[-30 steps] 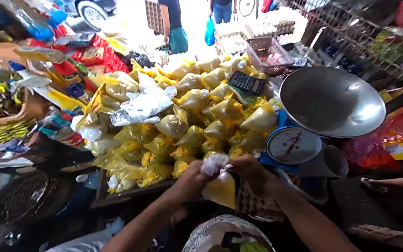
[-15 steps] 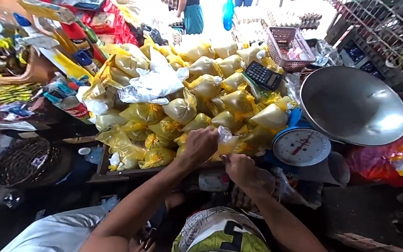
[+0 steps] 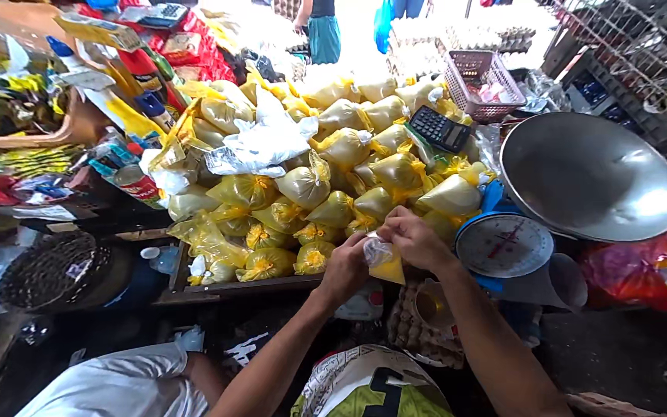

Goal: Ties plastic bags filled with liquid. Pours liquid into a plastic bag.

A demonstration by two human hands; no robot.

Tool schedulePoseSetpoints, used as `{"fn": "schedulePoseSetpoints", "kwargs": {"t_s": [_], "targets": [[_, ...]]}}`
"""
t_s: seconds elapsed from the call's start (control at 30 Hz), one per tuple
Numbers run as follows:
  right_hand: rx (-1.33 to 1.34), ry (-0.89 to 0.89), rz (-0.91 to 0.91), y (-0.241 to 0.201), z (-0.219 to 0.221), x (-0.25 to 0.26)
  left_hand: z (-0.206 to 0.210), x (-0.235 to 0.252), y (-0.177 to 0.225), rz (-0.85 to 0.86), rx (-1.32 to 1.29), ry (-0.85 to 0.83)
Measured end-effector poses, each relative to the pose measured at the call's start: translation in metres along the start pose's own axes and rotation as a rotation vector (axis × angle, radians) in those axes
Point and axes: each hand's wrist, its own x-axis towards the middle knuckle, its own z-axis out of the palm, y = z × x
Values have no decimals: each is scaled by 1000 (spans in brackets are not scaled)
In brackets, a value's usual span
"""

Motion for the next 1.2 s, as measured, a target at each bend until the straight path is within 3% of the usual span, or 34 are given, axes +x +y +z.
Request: {"fn": "schedulePoseSetpoints", "kwargs": {"t_s": [0.07, 0.13, 0.23, 0.3, 0.4, 0.5, 0.63, 0.7, 0.73, 0.8, 0.87, 0.93, 1.0, 1.07, 1.2], "targets": [[312, 111, 69, 1, 2, -6, -3, 12, 10, -1, -138, 38], [479, 60, 91, 4, 1, -15, -7, 22, 14, -123, -354, 53], [397, 164, 27, 0, 16, -23, -14, 36, 17, -300, -562, 77], [272, 317, -97, -3, 31, -24, -17, 43, 21, -387, -598, 66], [259, 372, -195, -6, 41, -23, -26, 55, 23, -475, -566, -15], [434, 340, -92, -3, 35, -26, -30, 55, 27, -284, -230, -91], [632, 256, -26, 7, 12, -42, -25, 37, 42, 235, 322, 6], [638, 174, -91, 12, 2, -45, -21, 28, 40, 400, 418, 97], [605, 134, -139, 16, -1, -43, -17, 25, 37, 392, 380, 111], [419, 144, -139, 27, -1, -37, -3, 16, 31, 156, 82, 62], [129, 251, -60, 37, 7, -37, 9, 11, 24, -335, -504, -63], [-94, 251, 33, 30, 16, -42, 9, 16, 17, -720, -881, -146], [-306, 201, 65, 17, 30, -47, 3, 21, 15, -837, -992, -176], [-483, 268, -11, 10, 44, -46, -8, 27, 21, -763, -925, -182], [-471, 337, -198, -6, 40, -39, -31, 39, 22, -271, -338, -56]]}}
